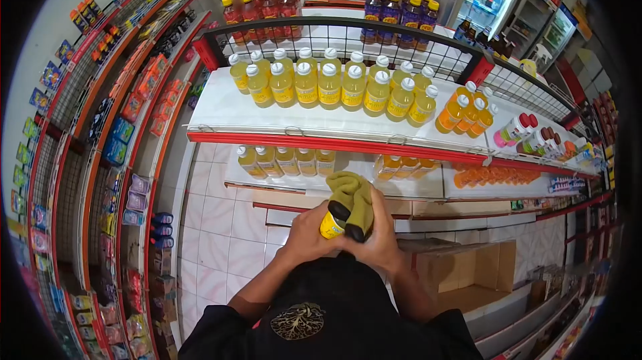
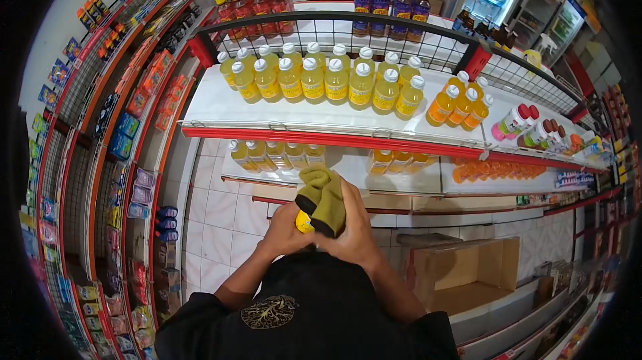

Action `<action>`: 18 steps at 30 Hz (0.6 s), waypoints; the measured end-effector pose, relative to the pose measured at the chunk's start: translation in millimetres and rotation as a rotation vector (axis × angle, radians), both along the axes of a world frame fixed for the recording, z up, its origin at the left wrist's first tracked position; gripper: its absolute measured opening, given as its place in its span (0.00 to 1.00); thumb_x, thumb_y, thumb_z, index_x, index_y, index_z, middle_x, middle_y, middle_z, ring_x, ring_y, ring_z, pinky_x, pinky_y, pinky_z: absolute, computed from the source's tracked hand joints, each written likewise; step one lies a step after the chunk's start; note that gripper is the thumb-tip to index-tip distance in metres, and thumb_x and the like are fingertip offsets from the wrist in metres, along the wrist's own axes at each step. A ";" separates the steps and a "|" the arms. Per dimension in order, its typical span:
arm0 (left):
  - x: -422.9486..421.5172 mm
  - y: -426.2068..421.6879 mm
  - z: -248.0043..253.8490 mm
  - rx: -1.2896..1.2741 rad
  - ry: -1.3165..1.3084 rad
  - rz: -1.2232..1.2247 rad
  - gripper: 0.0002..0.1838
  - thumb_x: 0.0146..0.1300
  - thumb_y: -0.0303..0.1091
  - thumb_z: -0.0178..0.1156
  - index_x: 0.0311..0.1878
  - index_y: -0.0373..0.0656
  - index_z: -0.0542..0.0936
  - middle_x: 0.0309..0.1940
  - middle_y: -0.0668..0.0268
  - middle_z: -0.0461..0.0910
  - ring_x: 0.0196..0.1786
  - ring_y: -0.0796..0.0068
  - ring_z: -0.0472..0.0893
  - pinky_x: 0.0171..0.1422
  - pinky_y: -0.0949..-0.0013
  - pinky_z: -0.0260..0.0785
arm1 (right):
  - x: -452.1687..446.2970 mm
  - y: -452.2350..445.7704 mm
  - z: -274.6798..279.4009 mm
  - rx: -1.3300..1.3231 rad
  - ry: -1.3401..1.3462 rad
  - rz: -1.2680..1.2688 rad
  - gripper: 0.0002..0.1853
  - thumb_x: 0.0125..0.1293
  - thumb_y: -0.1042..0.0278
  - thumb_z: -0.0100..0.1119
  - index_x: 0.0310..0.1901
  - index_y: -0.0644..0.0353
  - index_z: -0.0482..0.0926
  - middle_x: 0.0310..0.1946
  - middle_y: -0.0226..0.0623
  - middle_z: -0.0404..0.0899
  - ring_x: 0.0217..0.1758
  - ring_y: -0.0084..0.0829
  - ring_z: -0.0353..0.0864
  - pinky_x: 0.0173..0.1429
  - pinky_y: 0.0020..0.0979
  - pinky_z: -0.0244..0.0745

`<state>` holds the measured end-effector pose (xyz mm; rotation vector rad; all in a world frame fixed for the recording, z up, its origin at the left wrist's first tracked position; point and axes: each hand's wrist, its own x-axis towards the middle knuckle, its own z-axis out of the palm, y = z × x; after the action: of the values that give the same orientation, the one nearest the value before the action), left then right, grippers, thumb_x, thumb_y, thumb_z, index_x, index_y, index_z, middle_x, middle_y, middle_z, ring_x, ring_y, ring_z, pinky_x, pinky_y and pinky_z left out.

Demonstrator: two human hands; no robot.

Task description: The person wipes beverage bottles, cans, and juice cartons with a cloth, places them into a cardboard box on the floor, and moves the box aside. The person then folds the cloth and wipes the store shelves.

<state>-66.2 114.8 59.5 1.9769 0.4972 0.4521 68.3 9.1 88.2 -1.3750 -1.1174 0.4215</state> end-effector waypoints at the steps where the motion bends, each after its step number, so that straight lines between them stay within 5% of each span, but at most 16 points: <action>1: 0.8 -1.7 3.7 0.061 0.014 0.041 0.29 0.49 0.44 0.72 0.54 0.43 0.75 0.40 0.57 0.82 0.42 0.54 0.83 0.48 0.63 0.75 | 1.0 0.7 0.2 -0.045 -0.071 -0.054 0.17 0.62 0.75 0.58 0.53 0.70 0.75 0.59 0.50 0.71 0.59 0.40 0.74 0.62 0.35 0.67; 3: 2.0 -4.3 7.2 0.123 0.032 0.099 0.29 0.49 0.44 0.72 0.53 0.44 0.76 0.40 0.57 0.83 0.42 0.54 0.83 0.48 0.63 0.75 | 13.5 -0.4 -5.6 -0.022 -0.122 -0.055 0.17 0.61 0.75 0.59 0.52 0.70 0.76 0.57 0.50 0.72 0.58 0.40 0.75 0.61 0.34 0.68; 6: 3.5 -8.1 8.0 0.011 0.028 0.164 0.28 0.47 0.37 0.74 0.52 0.40 0.77 0.41 0.59 0.83 0.43 0.67 0.84 0.50 0.66 0.74 | 37.8 -6.0 -19.2 0.025 -0.221 -0.077 0.16 0.60 0.75 0.60 0.49 0.70 0.77 0.54 0.49 0.75 0.55 0.40 0.77 0.58 0.32 0.71; 9: 2.3 -5.0 10.5 0.016 0.014 0.195 0.29 0.46 0.37 0.75 0.52 0.40 0.77 0.42 0.59 0.83 0.44 0.67 0.84 0.51 0.67 0.74 | 51.4 -13.5 -26.3 -0.173 0.408 -0.247 0.17 0.57 0.78 0.60 0.50 0.69 0.77 0.48 0.47 0.78 0.50 0.40 0.81 0.54 0.29 0.73; 10: 1.4 -4.2 10.4 0.017 0.008 0.201 0.29 0.46 0.37 0.75 0.52 0.40 0.77 0.42 0.59 0.83 0.44 0.67 0.84 0.51 0.67 0.74 | 53.0 -13.7 -29.5 -0.177 0.410 -0.244 0.17 0.57 0.78 0.60 0.50 0.69 0.77 0.48 0.47 0.78 0.50 0.40 0.81 0.54 0.29 0.73; 14: 0.7 -1.0 3.4 0.033 0.003 0.191 0.29 0.46 0.36 0.75 0.53 0.39 0.77 0.43 0.58 0.83 0.44 0.67 0.83 0.51 0.67 0.74 | 49.4 -13.6 -25.0 -0.139 0.243 -0.287 0.19 0.54 0.79 0.61 0.51 0.69 0.76 0.47 0.49 0.80 0.51 0.41 0.82 0.54 0.28 0.74; 18: 0.0 7.8 5.5 -0.044 -0.043 0.182 0.28 0.48 0.42 0.73 0.52 0.44 0.78 0.42 0.58 0.83 0.42 0.61 0.84 0.49 0.64 0.75 | 22.1 -10.2 -11.8 -0.042 -0.105 -0.035 0.19 0.55 0.77 0.64 0.50 0.67 0.76 0.53 0.54 0.78 0.56 0.41 0.80 0.57 0.29 0.73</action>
<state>-66.3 122.7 65.0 1.8835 0.6569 0.5914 90.4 -1.1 76.5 -1.4656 -1.1737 0.3521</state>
